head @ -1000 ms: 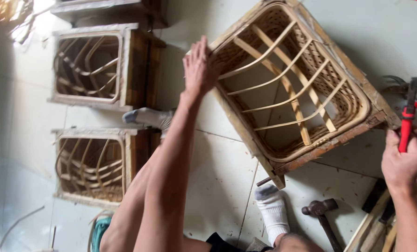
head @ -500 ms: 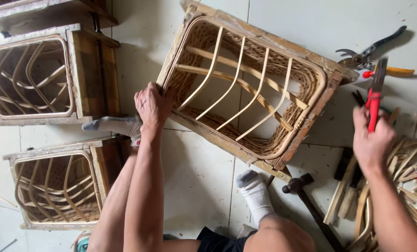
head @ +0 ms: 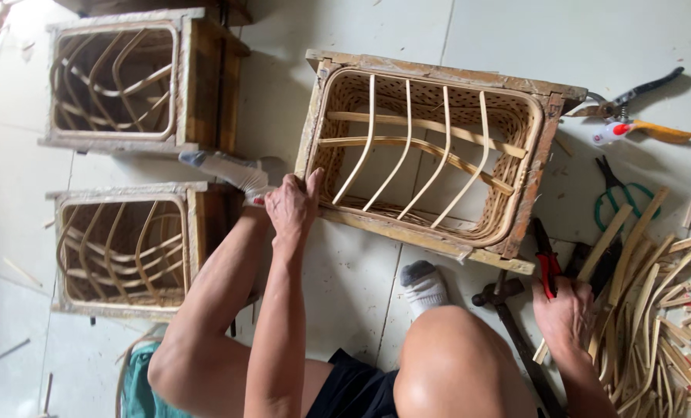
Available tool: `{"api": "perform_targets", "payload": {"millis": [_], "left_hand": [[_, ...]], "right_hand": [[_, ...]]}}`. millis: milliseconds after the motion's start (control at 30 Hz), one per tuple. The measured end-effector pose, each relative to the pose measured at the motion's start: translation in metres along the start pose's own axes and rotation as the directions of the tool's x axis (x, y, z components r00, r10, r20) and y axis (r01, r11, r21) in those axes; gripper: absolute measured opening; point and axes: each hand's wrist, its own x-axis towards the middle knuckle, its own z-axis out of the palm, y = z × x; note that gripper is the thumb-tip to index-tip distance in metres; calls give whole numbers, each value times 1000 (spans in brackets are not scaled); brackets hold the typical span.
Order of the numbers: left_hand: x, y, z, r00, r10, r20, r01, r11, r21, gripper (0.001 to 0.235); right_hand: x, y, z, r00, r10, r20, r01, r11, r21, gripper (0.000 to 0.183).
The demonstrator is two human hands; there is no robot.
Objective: The person assembles a rectangular woven basket by fitting bamboo strips into a wooden frame. They use a hammer to secure the strips, pliers to adjust them, and apply glue to the joints. The person works on the basket while sitting on the floor.
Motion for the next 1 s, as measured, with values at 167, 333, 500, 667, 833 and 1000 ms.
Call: {"api": "perform_targets", "payload": {"millis": [167, 333, 500, 667, 833, 1000], "left_hand": [[-40, -17, -15, 990, -101, 100, 107, 993, -55, 64], [-80, -30, -31, 959, -218, 180, 231, 971, -55, 61], [-122, -31, -56, 904, -288, 316, 338, 934, -114, 65], [-139, -26, -62, 900, -284, 330, 347, 925, -152, 67], [-135, -32, -58, 855, -240, 459, 341, 928, -151, 66], [-93, -34, -34, 966, 5, 257, 147, 807, -572, 84]], "right_hand": [[-15, -10, -24, 977, -134, -166, 132, 991, -20, 35], [-53, -54, -62, 955, -233, -183, 257, 959, 122, 32], [-74, -102, -87, 955, -295, -44, 296, 917, 267, 30], [-62, -107, -118, 951, -301, 66, 266, 909, 321, 28], [-44, -109, -158, 958, -227, 177, 146, 914, 379, 28], [-11, -134, -210, 953, -169, 251, 26, 872, 489, 28]]}}
